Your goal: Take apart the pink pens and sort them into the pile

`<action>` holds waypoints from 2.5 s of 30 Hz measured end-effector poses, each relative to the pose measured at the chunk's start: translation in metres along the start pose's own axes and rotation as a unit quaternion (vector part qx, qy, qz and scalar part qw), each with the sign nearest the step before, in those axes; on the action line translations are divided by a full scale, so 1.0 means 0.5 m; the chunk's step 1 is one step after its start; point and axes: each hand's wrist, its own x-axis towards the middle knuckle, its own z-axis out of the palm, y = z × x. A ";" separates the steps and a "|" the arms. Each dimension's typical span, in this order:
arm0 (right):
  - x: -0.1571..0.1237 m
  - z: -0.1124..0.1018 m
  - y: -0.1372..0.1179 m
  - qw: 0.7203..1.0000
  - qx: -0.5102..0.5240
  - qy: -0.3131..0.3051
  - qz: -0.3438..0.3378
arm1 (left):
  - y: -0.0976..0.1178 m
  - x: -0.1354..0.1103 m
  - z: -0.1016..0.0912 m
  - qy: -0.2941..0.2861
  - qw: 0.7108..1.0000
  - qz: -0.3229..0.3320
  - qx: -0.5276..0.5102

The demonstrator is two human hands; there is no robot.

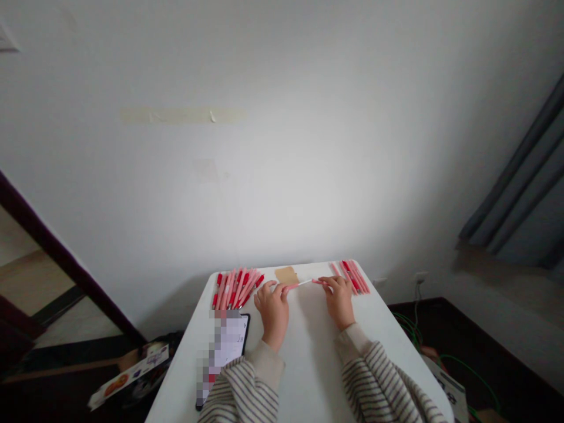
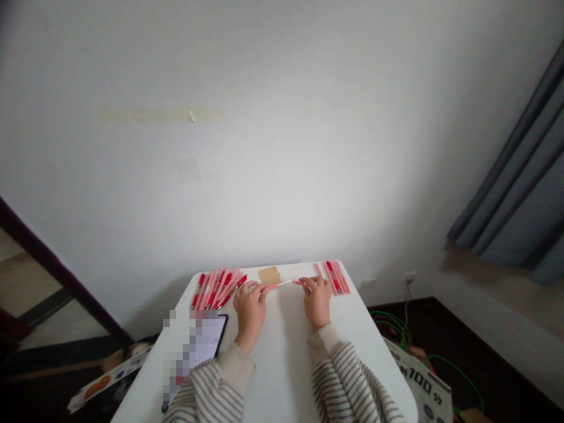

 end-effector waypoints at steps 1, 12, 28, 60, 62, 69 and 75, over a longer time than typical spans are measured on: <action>0.000 0.000 -0.001 1.000 0.002 -0.001 -0.001 | 0.000 0.000 0.000 0.000 1.000 0.000 -0.001; -0.002 -0.002 -0.012 0.999 0.017 -0.042 -0.019 | -0.002 -0.002 0.007 -0.008 1.000 0.013 -0.016; -0.009 0.009 -0.017 0.994 0.047 -0.048 -0.087 | 0.000 -0.005 0.005 -0.019 0.999 0.032 -0.021; -0.006 0.005 -0.022 0.990 0.092 -0.082 -0.072 | 0.001 -0.005 0.017 -0.040 0.995 0.066 -0.066; -0.006 0.003 -0.024 0.989 0.094 -0.091 -0.069 | 0.003 -0.005 0.014 -0.042 0.994 0.065 -0.074; -0.003 0.004 -0.022 0.990 0.087 -0.097 -0.055 | 0.003 -0.003 0.013 -0.041 0.994 0.062 -0.081; -0.003 0.003 -0.019 0.988 0.088 -0.115 -0.047 | 0.005 -0.003 0.008 -0.036 0.995 0.057 -0.075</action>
